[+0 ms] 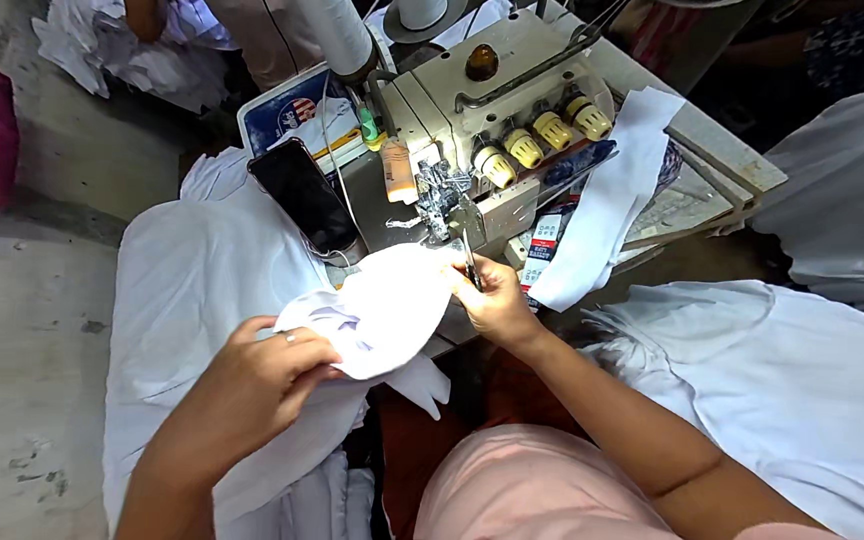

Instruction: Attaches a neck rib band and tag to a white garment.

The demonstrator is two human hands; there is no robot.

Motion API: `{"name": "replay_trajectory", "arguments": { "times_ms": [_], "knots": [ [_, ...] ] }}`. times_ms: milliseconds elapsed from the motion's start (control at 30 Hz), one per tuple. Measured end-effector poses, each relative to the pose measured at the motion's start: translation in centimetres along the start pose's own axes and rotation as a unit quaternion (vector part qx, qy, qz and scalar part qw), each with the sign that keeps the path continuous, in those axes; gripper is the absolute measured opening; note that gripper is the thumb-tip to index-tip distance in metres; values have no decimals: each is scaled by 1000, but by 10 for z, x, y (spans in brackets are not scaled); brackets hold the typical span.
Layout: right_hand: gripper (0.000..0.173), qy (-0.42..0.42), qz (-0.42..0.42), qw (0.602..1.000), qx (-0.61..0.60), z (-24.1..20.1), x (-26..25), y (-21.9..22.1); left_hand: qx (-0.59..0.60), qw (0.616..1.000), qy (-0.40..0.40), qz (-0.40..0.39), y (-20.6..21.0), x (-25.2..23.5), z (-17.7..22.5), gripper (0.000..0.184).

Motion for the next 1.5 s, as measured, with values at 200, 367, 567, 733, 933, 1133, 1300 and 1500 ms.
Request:
{"name": "replay_trajectory", "arguments": {
  "times_ms": [200, 367, 567, 733, 933, 1133, 1300, 1500],
  "knots": [
    [11, -70, -59, 996, 9, -3, 0, 2, 112, 985, 112, -75, 43, -85, 9, 26],
    [18, -213, -50, 975, 48, -4, 7, -9, 87, 986, 127, -57, 57, -99, -2, 20],
    [21, -363, -180, 895, 189, -2, 12, -23, -51, 989, 116, 80, 26, -53, -10, 27],
    [22, -421, -202, 869, 163, -14, 7, -24, -51, 989, 94, 103, 24, -25, -8, 24],
    [23, -391, -213, 887, 124, -2, 4, -46, -68, 967, 112, 218, 41, 7, -3, 7],
    [21, -366, -208, 901, 108, 10, 14, -47, -83, 951, 81, 285, 65, 16, -8, 12],
    [20, -354, -198, 910, 91, 16, 18, -46, -84, 948, 75, 298, 70, 18, -9, 11],
    [18, -331, -188, 922, 77, 20, 20, -44, -41, 965, 27, 256, 69, 10, -10, 16]
  ]
}}
Point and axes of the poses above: each hand's wrist, its own x-axis away from the middle knuckle, its own y-axis out of the palm, z = x × y, the point moved 2 cm from there along -x, towards the middle knuckle, and after that the axes turned 15 degrees about z, right-handed, at the moved point
